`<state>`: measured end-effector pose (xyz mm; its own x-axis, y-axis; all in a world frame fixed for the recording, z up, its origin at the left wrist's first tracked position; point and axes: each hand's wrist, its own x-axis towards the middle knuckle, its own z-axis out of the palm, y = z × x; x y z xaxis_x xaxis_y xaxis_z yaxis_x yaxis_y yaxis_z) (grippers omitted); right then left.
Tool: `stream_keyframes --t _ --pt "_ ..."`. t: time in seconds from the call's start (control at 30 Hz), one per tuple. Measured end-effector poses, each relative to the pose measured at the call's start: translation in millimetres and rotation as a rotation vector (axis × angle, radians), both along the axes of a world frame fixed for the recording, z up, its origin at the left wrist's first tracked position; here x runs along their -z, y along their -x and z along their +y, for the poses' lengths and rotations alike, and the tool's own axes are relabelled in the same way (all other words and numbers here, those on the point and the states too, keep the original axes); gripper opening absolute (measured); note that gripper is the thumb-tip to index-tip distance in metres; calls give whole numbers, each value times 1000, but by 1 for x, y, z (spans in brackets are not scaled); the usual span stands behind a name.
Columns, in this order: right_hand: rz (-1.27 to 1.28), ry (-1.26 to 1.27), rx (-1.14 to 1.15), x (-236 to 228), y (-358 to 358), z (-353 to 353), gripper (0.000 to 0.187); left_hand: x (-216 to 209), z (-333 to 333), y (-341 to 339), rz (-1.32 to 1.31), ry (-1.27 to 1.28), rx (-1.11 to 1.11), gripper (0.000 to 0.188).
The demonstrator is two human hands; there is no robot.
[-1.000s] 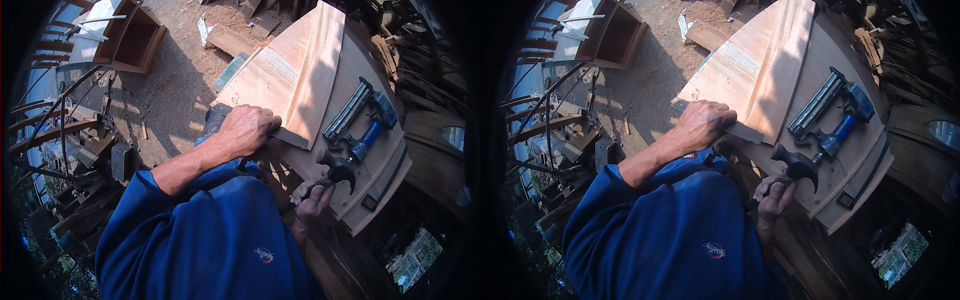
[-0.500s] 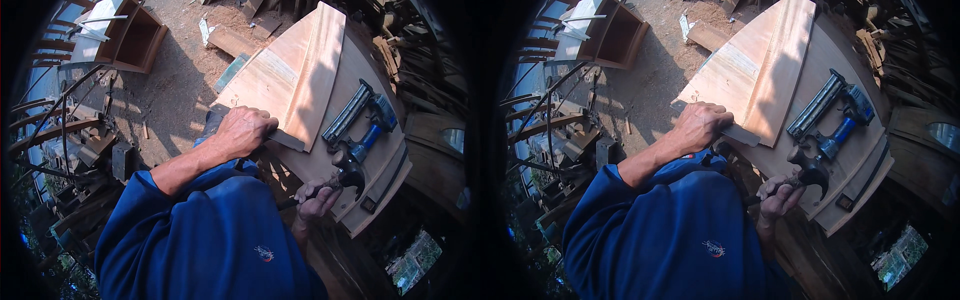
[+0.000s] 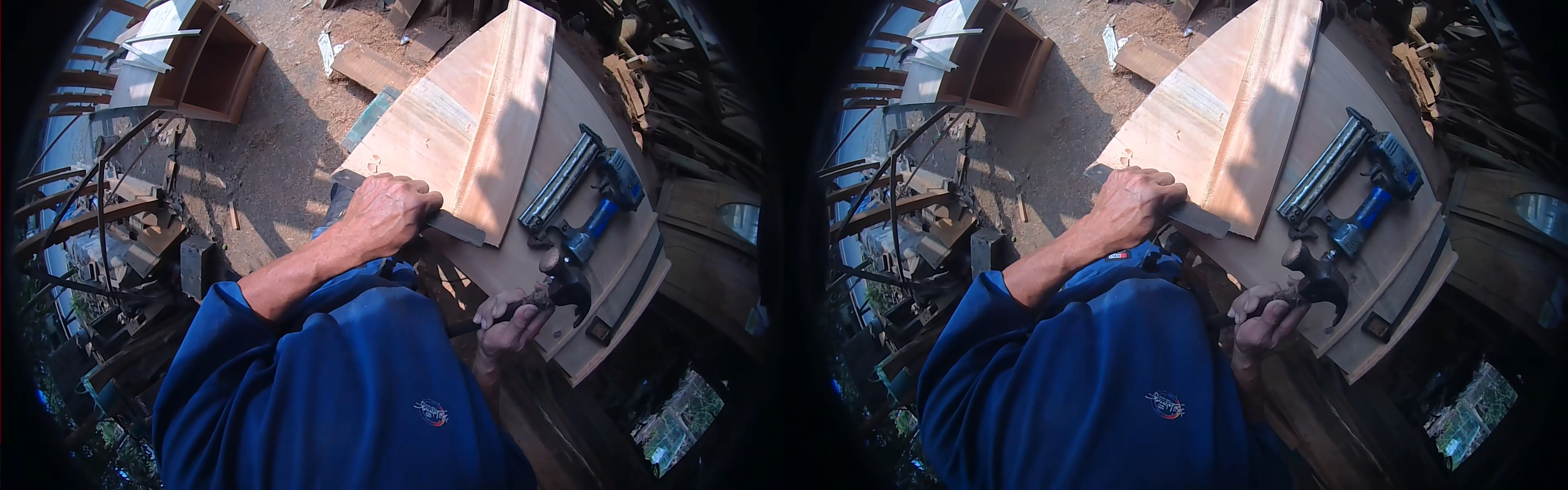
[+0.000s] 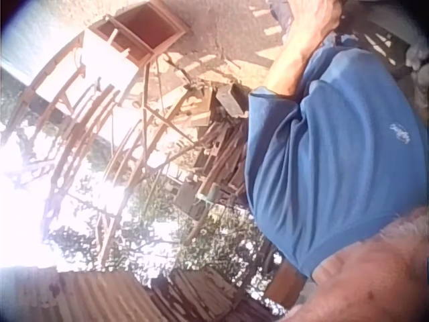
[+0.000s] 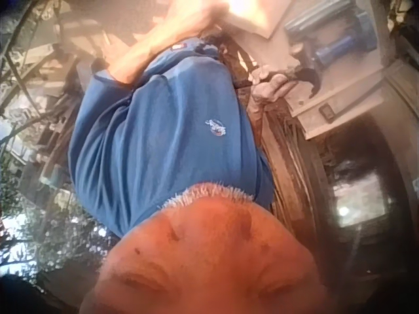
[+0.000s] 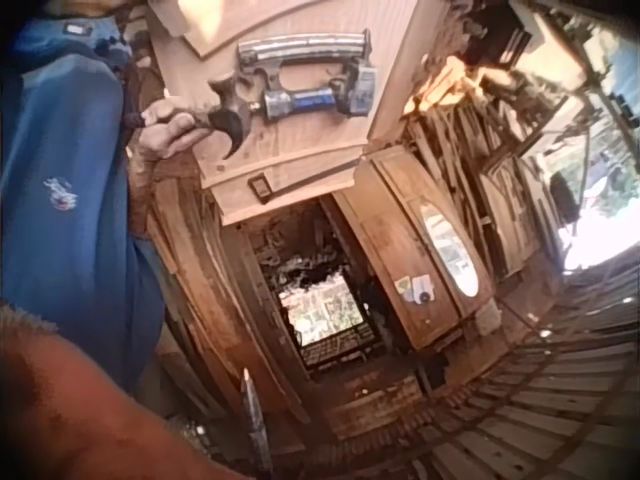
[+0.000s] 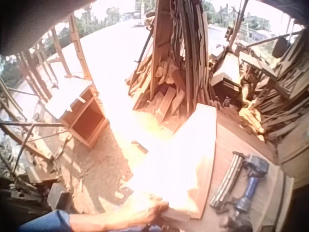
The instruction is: The person uses a hammer and a scraper to fit wooden panels together, then marks the wood with a pencil and prepares an angle grinder.
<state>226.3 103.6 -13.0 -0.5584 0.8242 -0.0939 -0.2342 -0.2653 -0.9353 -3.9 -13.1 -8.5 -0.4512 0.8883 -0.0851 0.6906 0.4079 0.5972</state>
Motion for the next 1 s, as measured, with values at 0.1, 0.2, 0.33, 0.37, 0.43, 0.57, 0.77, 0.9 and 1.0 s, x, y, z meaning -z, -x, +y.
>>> stream_keyframes --t 0.1,0.2,0.33,0.37,0.43,0.57,0.77,0.9,1.0 --pt "-230 -150 -241 16 4 2 43 2 3 4 -13 65 51 12" --pt "-153 -144 -275 11 -2 -8 44 -3 6 4 -22 -16 38 11" --pt "-2 -127 -41 -2 -6 7 49 1 -1 2 22 -51 -4 11" --pt "-88 -155 -90 3 -4 -1 48 2 -1 4 27 -51 -5 11" --pt "-320 -271 -359 17 -6 1 46 2 4 5 24 -55 18 12" --pt "7 -40 19 0 -1 -2 44 0 -4 3 3 6 -18 12" --pt "-180 -200 -176 10 -5 1 39 -1 2 7 32 33 5 12" --pt "-157 -161 -168 21 -7 -2 40 -5 1 7 16 9 -15 12" --pt "-306 -248 -396 32 -4 0 48 -1 -6 17 33 -18 6 11"
